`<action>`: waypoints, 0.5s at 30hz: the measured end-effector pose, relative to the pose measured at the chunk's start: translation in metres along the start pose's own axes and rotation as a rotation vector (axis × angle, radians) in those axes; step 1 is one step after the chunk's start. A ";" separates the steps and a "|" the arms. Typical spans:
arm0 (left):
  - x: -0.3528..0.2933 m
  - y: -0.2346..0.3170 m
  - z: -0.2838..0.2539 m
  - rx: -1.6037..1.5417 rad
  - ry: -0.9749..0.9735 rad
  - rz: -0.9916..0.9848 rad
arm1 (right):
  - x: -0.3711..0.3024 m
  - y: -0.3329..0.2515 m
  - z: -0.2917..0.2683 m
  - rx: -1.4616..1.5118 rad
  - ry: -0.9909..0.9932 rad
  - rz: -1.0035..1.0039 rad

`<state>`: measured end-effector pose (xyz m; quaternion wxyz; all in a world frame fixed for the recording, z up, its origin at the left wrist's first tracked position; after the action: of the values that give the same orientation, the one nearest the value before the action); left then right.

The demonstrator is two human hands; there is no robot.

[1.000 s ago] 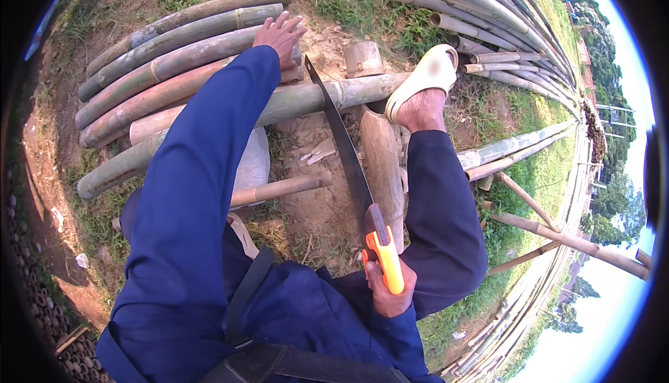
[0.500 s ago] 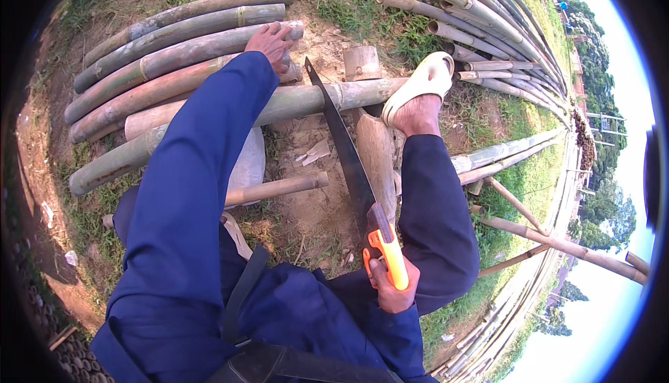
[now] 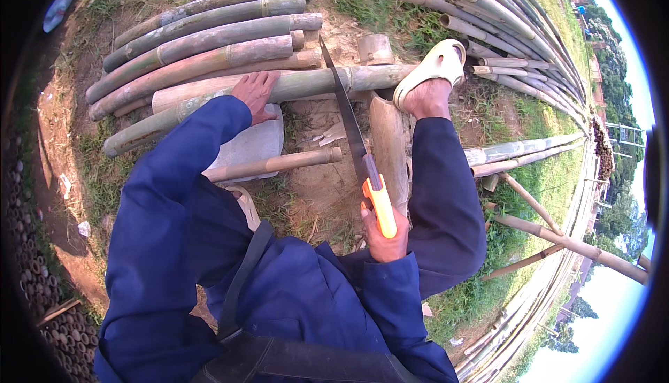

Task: The person uses a hand saw to cut bamboo poles that are resting on a wooden support. The person repeatedly positions the saw, cuts through the bamboo, and moves the cut pieces aside.

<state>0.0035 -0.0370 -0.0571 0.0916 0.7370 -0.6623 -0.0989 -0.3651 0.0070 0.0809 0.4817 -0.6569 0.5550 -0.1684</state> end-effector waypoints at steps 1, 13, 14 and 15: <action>-0.004 -0.002 0.003 0.027 0.009 -0.044 | 0.007 0.011 0.009 0.028 -0.004 -0.006; -0.009 -0.016 0.020 0.069 0.033 -0.106 | 0.032 0.014 0.011 -0.032 -0.023 -0.083; -0.004 -0.012 0.020 0.045 0.023 -0.124 | 0.059 0.014 0.023 -0.037 0.014 -0.144; -0.005 -0.013 0.020 0.031 0.008 -0.160 | 0.078 0.011 0.033 -0.034 0.002 -0.141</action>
<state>0.0098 -0.0309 -0.0801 0.0749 0.7894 -0.6022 -0.0927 -0.3211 -0.0469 0.0317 0.4568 -0.7023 0.5106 -0.1933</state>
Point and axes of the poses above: each hand's wrist, its own x-axis towards the middle knuckle, its own z-axis out of the palm, y = z × x, the point moved 8 cm from there along x, towards the middle knuckle, and after that the axes turned 1 degree about -z, right-handed, at the moved point
